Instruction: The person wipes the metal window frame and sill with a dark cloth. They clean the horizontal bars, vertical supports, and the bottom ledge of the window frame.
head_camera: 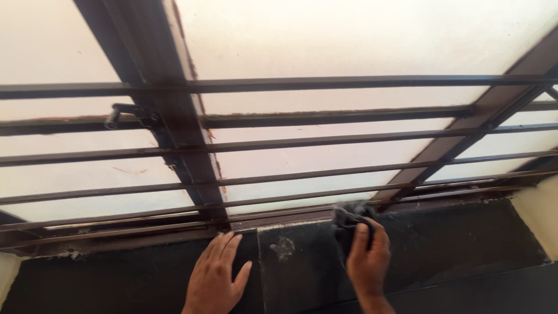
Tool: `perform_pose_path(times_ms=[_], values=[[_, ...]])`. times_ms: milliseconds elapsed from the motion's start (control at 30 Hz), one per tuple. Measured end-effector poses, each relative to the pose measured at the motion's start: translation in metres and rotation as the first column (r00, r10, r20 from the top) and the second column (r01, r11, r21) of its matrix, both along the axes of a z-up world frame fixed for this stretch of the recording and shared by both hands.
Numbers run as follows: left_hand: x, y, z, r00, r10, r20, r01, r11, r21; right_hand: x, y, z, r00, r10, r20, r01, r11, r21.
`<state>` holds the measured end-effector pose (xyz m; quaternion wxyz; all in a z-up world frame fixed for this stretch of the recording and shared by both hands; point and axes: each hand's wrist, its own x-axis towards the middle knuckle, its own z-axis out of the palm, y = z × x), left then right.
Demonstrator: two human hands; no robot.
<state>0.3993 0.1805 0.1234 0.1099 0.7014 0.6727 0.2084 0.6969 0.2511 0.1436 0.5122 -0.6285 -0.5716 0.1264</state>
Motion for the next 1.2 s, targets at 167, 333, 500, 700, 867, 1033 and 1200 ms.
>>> perform_pose_path(times_ms=[167,333,500,700,867,1033,1200], values=[[0.005,0.028,0.042,0.999,-0.053,0.012,0.041,0.882,0.470,-0.128,0.008,0.036,0.845,0.268,0.462,-0.412,0.878,0.244],[-0.012,0.047,0.055,0.998,-0.031,-0.061,0.055,0.886,0.460,-0.165,0.026,0.034,0.760,0.254,0.597,-0.486,0.833,0.264],[-0.014,0.069,0.050,0.953,-0.295,-0.067,0.288,0.820,0.494,-0.069,0.057,0.016,0.693,-0.019,0.721,-0.292,0.906,0.305],[0.000,0.085,0.045,0.937,-0.273,-0.217,0.335,0.878,0.341,0.048,0.089,0.002,0.717,-0.312,0.624,0.123,0.937,0.327],[0.002,0.100,0.051,0.883,-0.351,-0.313,0.333,0.937,-0.109,-0.004,0.099,-0.002,0.918,-0.373,0.134,0.290,0.862,0.415],[0.007,0.123,0.069,0.869,-0.340,-0.360,0.275,0.936,-0.219,-0.137,0.046,0.008,0.959,-0.083,0.271,-0.015,0.940,0.341],[0.008,0.123,0.066,0.886,-0.318,-0.336,0.285,0.947,-0.147,-0.145,0.008,0.031,0.991,0.135,0.000,-0.135,0.990,0.046]])
